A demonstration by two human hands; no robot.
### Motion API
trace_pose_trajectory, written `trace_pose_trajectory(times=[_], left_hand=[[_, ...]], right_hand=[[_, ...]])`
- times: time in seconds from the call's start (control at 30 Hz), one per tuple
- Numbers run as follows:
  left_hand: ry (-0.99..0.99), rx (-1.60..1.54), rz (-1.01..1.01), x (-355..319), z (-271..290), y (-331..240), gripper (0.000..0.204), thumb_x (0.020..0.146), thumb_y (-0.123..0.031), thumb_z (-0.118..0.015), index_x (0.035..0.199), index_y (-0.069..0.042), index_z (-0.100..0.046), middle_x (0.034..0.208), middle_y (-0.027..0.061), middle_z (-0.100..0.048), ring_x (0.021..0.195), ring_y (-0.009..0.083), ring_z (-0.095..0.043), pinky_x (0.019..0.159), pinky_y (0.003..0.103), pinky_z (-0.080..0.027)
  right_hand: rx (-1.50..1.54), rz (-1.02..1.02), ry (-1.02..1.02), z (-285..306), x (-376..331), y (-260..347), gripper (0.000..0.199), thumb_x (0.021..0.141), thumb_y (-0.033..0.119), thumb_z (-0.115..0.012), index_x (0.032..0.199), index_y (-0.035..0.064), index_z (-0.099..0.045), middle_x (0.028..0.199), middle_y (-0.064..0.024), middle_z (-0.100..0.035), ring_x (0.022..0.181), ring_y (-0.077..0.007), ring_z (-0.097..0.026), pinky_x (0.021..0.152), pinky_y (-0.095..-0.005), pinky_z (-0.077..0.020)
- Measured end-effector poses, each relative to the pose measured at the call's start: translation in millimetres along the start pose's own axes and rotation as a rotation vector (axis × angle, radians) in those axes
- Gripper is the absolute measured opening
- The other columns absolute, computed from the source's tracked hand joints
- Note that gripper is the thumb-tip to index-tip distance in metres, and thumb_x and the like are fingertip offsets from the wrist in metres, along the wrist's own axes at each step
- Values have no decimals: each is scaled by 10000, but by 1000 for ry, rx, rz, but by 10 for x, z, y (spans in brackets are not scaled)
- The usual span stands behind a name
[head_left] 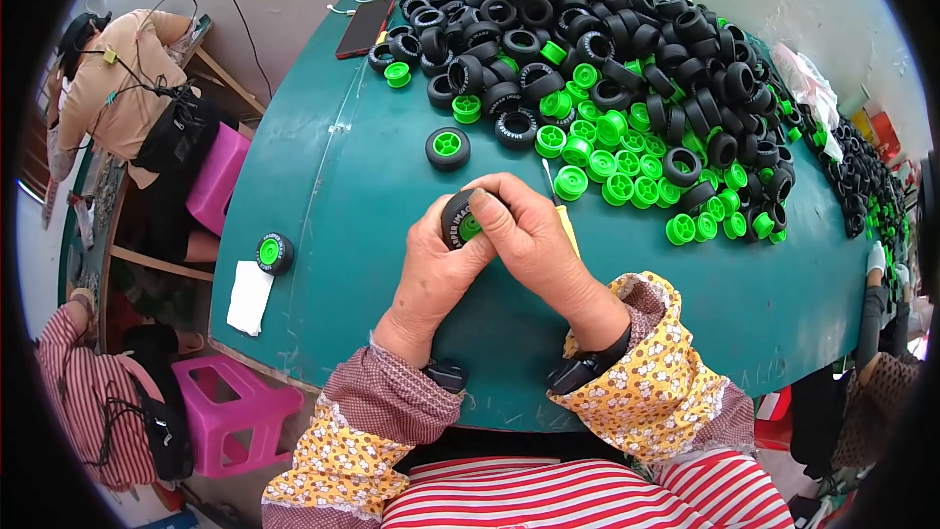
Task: Assembling black rubber toy tires onto green plastic wheel rims using a screwdriver for alignment.
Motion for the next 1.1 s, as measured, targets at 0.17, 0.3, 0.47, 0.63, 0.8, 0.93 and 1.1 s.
trace_pose_trajectory(times=[0.17,0.3,0.47,0.63,0.8,0.93,1.1], left_hand=[[14,159,-4,-6,18,27,223,753,-126,-660,900,0,-549,751,4,-548,673,74,-491,594,225,-426],[26,318,-23,-20,1,29,183,761,-107,-641,860,-7,-524,753,-12,-513,670,43,-451,576,197,-407],[-110,8,99,6,51,27,194,753,-128,-640,873,3,-563,761,30,-585,646,66,-520,567,204,-425],[-106,-171,117,17,143,68,202,777,-154,-621,911,-18,-556,761,15,-576,582,68,-531,490,164,-395],[53,-293,186,20,-55,97,252,799,-157,-607,988,-7,-532,758,22,-559,605,82,-546,501,185,-434],[127,-141,196,24,-17,106,249,805,-164,-600,988,-10,-530,758,21,-552,616,80,-538,511,191,-446],[59,161,64,18,-4,78,212,771,-127,-617,926,-12,-529,696,4,-539,558,58,-502,484,176,-413]], right_hand=[[310,-130,-26,-61,-38,-290,246,892,243,-482,936,4,-515,768,-21,-547,683,-87,-498,602,-228,-419],[718,-515,50,-128,-112,-463,219,916,254,-435,967,58,-519,871,1,-533,787,-66,-507,700,-219,-430],[673,-346,-41,-133,-50,-328,226,910,251,-453,959,40,-514,847,4,-534,775,-63,-504,688,-222,-429],[421,-143,-111,-107,-47,-201,238,909,250,-459,949,21,-505,789,-1,-523,663,-41,-481,538,-182,-420],[415,-276,38,-99,-53,-225,249,908,267,-450,956,29,-506,759,-9,-523,596,-48,-474,463,-179,-392],[593,-385,59,-145,-70,-283,224,901,250,-459,963,41,-509,752,-16,-526,586,-70,-492,448,-201,-394],[760,-430,7,-161,-98,-410,198,883,224,-490,976,50,-511,782,-25,-538,622,-92,-514,472,-230,-420]])
Point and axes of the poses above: each hand's wrist, its own x-axis towards the middle knuckle, its own z-axis out of the back of the hand, y = z × x, the point moved 6 cm from there along x, towards the middle knuckle
